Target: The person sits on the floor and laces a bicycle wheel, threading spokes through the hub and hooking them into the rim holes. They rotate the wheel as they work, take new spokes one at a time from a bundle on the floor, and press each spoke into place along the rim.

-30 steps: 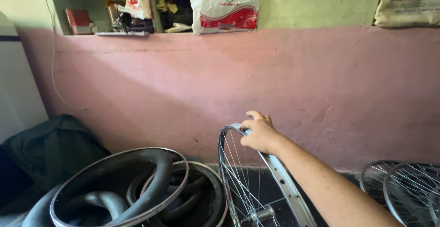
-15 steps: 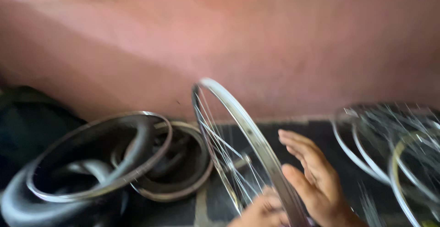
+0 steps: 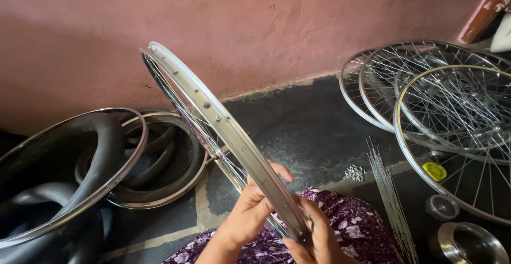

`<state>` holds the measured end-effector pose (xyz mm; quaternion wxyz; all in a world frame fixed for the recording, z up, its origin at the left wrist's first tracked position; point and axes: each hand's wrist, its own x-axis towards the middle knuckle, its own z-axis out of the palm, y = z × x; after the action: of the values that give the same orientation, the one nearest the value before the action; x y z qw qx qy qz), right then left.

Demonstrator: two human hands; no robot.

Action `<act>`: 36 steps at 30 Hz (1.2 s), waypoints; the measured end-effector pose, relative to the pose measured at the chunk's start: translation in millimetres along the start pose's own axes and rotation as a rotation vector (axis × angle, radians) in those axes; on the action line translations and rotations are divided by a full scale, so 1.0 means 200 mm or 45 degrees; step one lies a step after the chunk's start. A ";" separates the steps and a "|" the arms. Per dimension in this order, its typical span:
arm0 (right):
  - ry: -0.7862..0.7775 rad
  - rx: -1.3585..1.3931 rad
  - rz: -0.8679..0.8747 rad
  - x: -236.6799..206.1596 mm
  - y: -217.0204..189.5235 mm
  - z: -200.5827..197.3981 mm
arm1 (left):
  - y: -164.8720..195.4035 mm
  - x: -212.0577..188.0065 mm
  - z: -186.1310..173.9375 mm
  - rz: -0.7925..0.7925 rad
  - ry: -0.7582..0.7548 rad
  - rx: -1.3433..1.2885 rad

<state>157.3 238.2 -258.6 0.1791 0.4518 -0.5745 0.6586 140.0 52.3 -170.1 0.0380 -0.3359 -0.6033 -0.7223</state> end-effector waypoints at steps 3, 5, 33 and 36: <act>-0.038 -0.052 0.060 -0.03 0.00 -0.02 | 0.02 0.02 -0.01 -0.127 -0.014 -0.065; -0.058 -0.080 0.106 -0.04 -0.01 -0.04 | 0.02 0.02 -0.01 -0.201 0.025 -0.140; -0.038 -0.384 0.167 -0.05 -0.01 0.03 | -0.03 -0.02 -0.02 -0.077 0.184 0.196; -0.032 -0.381 0.097 -0.01 -0.01 0.12 | -0.17 0.05 -0.12 -0.089 0.319 0.276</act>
<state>168.6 217.9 -261.7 0.2122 0.4061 -0.6852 0.5662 107.1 43.5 -194.7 0.1237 -0.2158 -0.6795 -0.6902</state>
